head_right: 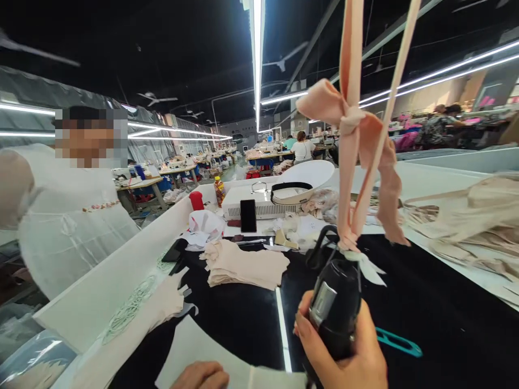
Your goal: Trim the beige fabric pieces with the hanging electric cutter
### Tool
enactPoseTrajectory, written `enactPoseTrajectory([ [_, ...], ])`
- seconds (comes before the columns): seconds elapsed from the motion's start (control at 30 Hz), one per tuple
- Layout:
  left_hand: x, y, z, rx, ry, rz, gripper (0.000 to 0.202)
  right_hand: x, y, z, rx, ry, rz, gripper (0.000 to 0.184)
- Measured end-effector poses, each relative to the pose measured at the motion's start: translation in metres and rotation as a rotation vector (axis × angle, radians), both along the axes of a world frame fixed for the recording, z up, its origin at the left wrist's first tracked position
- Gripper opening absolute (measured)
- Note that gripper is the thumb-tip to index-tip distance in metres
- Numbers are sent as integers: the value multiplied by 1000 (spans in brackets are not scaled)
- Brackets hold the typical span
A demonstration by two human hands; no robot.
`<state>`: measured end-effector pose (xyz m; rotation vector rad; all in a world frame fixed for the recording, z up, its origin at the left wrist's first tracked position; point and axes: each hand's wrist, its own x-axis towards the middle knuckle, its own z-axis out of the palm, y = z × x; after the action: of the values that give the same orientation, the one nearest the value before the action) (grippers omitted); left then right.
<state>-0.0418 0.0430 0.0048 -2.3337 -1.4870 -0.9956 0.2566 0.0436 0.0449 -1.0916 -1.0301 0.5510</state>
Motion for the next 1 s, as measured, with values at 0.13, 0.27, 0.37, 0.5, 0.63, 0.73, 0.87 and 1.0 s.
enactPoseTrajectory([
  [0.13,12,-33,-21,-34,151,-174,27,-1,-4,5,164,21,109,27],
  [0.27,18,-36,-12,-17,266,-102,33,-8,-10,14,195,51,150,28],
  [0.37,38,-33,1,-84,198,-155,33,-13,-14,20,209,78,137,30],
  [0.5,78,-35,3,-235,78,-272,34,-14,-20,21,222,99,123,32],
  [0.63,102,-37,-9,-252,39,-327,38,-11,-28,20,202,105,166,44],
  [0.73,99,-37,-18,-269,44,-343,37,-9,-32,18,210,103,181,47],
  [0.87,87,-37,-26,-250,67,-363,36,-11,-35,17,228,102,186,43],
  [1.0,82,-39,-24,-268,73,-368,32,-14,-37,17,224,99,159,40],
])
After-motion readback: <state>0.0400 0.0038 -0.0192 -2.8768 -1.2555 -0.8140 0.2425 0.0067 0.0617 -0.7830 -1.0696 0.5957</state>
